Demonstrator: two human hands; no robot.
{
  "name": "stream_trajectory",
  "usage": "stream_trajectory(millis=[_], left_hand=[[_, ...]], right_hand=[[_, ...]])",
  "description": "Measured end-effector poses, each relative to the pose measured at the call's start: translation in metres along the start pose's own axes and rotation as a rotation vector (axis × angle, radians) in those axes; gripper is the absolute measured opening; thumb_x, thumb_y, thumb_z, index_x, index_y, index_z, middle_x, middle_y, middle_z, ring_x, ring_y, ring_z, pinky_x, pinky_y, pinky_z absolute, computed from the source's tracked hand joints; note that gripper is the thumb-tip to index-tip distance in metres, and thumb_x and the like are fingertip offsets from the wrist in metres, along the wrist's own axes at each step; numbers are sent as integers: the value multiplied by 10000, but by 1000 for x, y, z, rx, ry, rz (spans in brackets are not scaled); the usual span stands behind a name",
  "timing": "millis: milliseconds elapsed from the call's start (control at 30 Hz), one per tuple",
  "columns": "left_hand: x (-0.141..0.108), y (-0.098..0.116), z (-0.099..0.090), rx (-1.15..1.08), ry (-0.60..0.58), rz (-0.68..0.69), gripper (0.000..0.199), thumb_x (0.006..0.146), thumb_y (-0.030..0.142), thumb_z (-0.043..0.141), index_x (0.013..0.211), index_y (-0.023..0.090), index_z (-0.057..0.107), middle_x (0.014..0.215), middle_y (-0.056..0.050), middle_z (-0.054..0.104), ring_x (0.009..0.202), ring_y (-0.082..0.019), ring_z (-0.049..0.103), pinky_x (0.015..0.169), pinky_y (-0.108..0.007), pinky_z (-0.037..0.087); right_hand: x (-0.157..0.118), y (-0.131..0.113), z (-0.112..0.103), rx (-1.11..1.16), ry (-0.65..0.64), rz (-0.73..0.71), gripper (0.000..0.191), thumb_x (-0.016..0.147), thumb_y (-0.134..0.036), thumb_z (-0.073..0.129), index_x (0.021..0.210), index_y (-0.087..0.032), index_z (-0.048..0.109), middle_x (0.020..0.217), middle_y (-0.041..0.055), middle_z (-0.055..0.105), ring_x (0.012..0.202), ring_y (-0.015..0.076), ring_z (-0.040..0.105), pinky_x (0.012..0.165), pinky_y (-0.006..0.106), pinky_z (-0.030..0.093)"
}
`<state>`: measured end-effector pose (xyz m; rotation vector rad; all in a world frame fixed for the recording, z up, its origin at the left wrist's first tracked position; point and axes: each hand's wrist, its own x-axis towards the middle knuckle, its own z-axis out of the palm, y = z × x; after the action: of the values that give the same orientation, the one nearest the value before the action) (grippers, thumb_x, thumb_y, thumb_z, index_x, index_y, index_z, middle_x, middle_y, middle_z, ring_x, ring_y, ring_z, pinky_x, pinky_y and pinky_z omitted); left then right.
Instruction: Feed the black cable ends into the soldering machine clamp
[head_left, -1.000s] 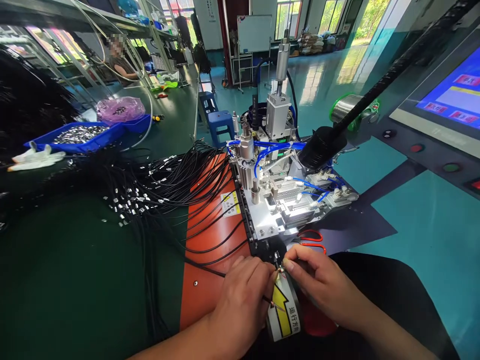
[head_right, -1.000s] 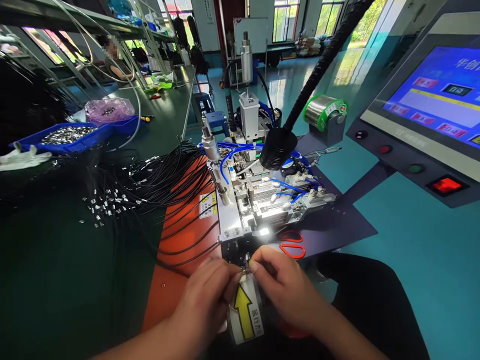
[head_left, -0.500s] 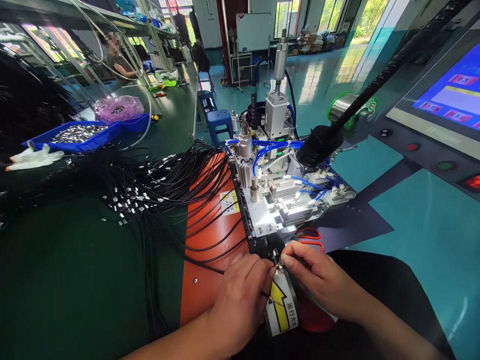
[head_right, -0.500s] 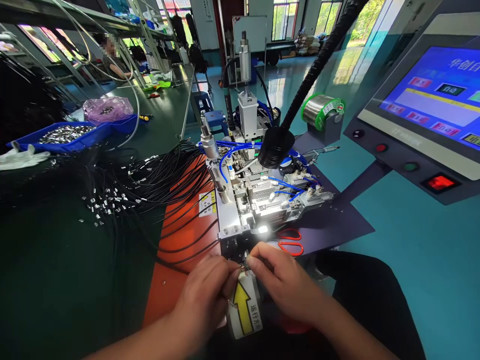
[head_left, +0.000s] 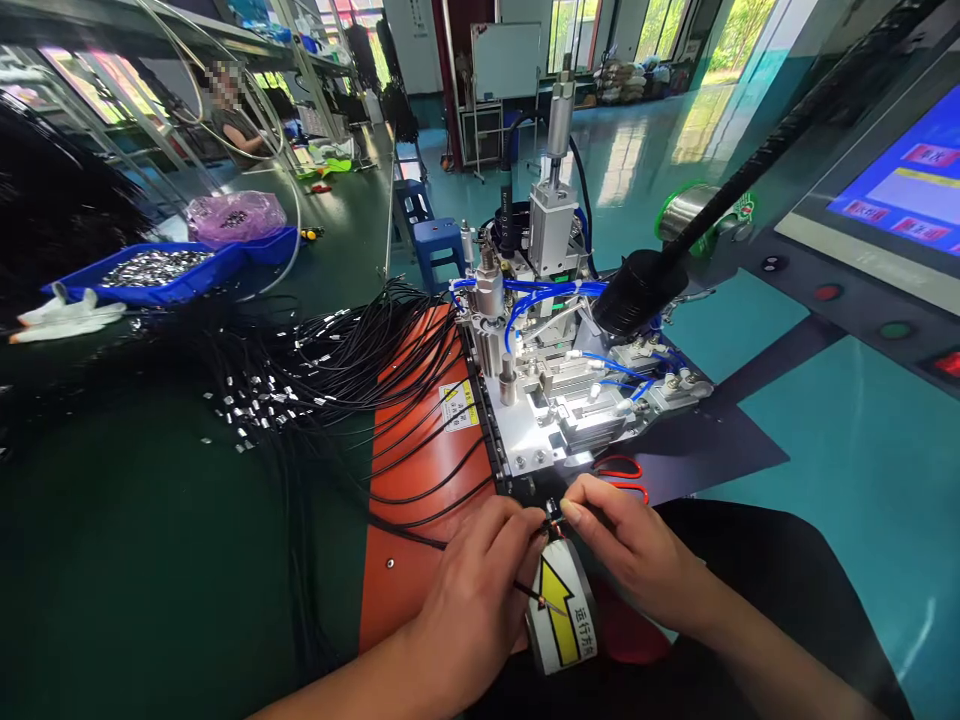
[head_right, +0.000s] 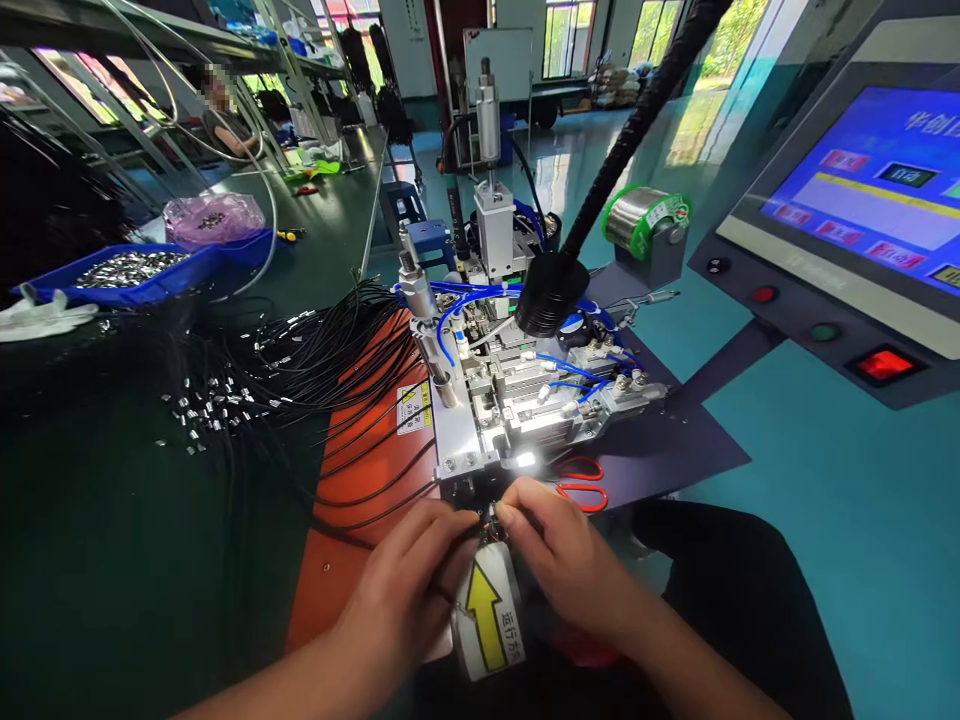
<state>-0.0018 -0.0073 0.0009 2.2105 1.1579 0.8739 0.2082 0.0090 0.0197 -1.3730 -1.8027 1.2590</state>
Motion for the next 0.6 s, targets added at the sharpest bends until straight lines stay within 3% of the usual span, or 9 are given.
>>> stream_trajectory(millis=[233,600], left_hand=[[-1,-9,1,5,27,-17,302,914,9,548,1131,214,598,942,-38,568,873,-179,541,768,-304,433],[5,-7,1,82,46,12,298,928,-5,505,1102,214,610,908,-37,583,842,-187,499,740,-314,404]], right_hand=[[3,7,6,-29,62,19,274,1051,-337,394,831,-219,505,745,-40,505,695,134,479,645,255,387],[10,15,18,-99,139,18,274,1041,-296,378,800,-220,483,743,-22,524,681,152,508,651,281,396]])
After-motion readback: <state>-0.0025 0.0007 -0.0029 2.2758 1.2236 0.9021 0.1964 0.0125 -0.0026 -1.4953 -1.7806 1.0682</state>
